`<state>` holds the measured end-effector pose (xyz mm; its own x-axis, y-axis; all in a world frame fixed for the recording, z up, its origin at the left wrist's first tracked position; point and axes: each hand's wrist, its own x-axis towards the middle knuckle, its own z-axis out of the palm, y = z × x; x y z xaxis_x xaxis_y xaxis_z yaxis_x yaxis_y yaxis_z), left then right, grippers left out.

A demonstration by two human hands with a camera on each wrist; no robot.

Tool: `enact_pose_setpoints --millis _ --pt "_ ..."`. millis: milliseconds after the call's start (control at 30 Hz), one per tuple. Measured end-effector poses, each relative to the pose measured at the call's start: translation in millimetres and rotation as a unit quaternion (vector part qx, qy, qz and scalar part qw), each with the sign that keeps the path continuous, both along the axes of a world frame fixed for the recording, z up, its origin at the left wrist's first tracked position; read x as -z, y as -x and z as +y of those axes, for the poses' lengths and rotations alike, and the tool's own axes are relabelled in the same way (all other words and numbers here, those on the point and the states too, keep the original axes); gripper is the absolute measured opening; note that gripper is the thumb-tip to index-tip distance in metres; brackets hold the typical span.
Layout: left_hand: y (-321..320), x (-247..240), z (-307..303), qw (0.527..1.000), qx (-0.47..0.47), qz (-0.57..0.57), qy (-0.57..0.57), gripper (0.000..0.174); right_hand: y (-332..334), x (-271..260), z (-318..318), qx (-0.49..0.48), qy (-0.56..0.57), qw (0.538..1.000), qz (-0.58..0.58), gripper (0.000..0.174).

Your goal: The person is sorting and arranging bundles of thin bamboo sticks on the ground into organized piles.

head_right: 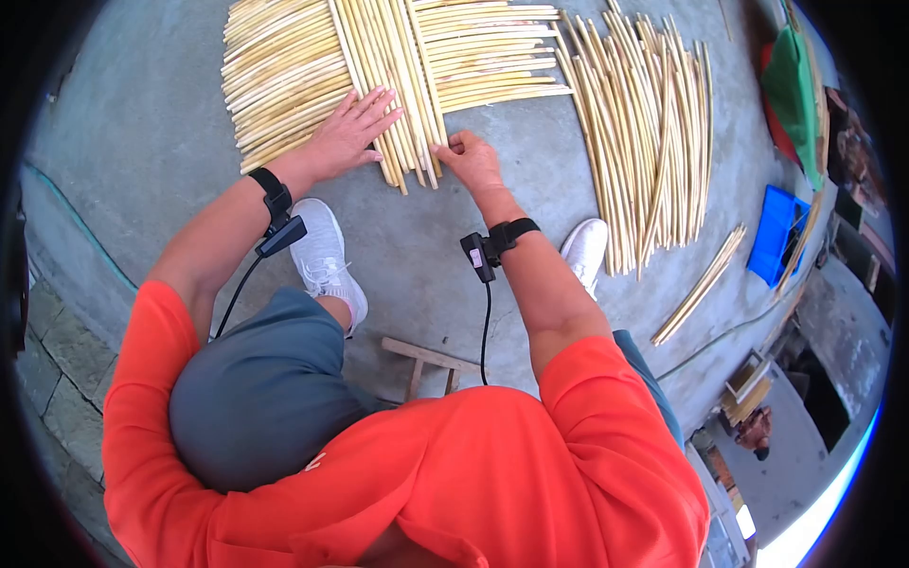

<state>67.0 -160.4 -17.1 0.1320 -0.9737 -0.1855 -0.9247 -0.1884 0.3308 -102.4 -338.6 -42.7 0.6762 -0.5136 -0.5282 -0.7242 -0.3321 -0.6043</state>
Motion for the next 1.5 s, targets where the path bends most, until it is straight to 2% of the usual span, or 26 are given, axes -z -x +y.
enact_pose_setpoints --millis 200,233,267,367,600,667,700,767,800,867,900,1000,1167,1233,1500 --pt "6.4 0.7 -23.8 0.998 0.046 -0.034 -0.039 0.073 6.0 12.3 -3.3 0.010 -0.036 0.999 -0.012 0.038" --pt "6.9 2.0 -25.4 0.998 0.047 -0.035 -0.039 0.073 5.2 11.8 -3.0 0.019 -0.049 0.998 -0.017 0.033" --pt "8.0 3.2 -26.5 0.997 0.043 -0.033 -0.047 0.073 6.0 10.8 -2.7 0.030 -0.062 0.997 -0.021 0.027" --pt "9.1 4.5 -26.8 0.997 0.038 -0.030 -0.064 0.075 11.2 25.3 -5.4 0.049 -0.092 0.994 -0.037 0.034" --pt "7.2 6.8 -25.2 0.999 0.017 -0.017 -0.034 0.076 11.9 21.4 -2.4 0.050 -0.089 0.992 -0.075 0.029" --pt "6.9 -0.6 -22.8 1.000 -0.022 0.010 0.000 0.075 7.6 5.4 -0.1 0.036 -0.002 0.998 -0.055 0.031" --pt "6.2 -2.3 -20.5 1.000 -0.022 0.002 0.003 0.075 3.4 -0.2 -0.4 0.036 0.000 0.997 -0.063 0.031" --pt "5.3 1.0 -11.8 0.988 -0.152 0.021 0.012 0.073 -2.1 -8.1 -0.9 0.019 0.063 0.996 -0.057 0.038" --pt "4.1 5.4 -5.0 0.983 -0.182 0.026 0.024 0.073 -3.6 -9.8 0.0 0.021 0.065 0.996 -0.063 0.038" --pt "0.3 8.0 6.3 0.983 -0.183 0.020 0.017 0.074 -11.0 -11.6 2.4 -0.060 0.219 0.965 -0.129 0.050" --pt "-1.5 7.1 10.2 0.982 -0.185 0.019 0.007 0.075 -15.7 -11.2 4.2 -0.061 0.222 0.964 -0.136 0.050" --pt "-0.8 5.8 14.6 0.983 -0.185 0.018 -0.005 0.078 -31.5 -7.1 10.8 -0.142 0.238 0.945 -0.172 0.063" --pt "0.6 4.8 8.8 0.984 -0.172 0.034 -0.001 0.077 -57.7 -1.3 7.8 -0.176 0.245 0.937 -0.178 0.061" --pt "-1.6 5.1 6.9 0.985 -0.172 0.028 -0.004 0.076 -62.4 3.9 4.4 -0.218 0.218 0.938 -0.155 0.059" --pt "-14.2 4.7 7.6 0.976 -0.207 0.058 0.019 0.074 -69.7 3.9 -11.5 -0.218 0.215 0.934 -0.186 0.056"
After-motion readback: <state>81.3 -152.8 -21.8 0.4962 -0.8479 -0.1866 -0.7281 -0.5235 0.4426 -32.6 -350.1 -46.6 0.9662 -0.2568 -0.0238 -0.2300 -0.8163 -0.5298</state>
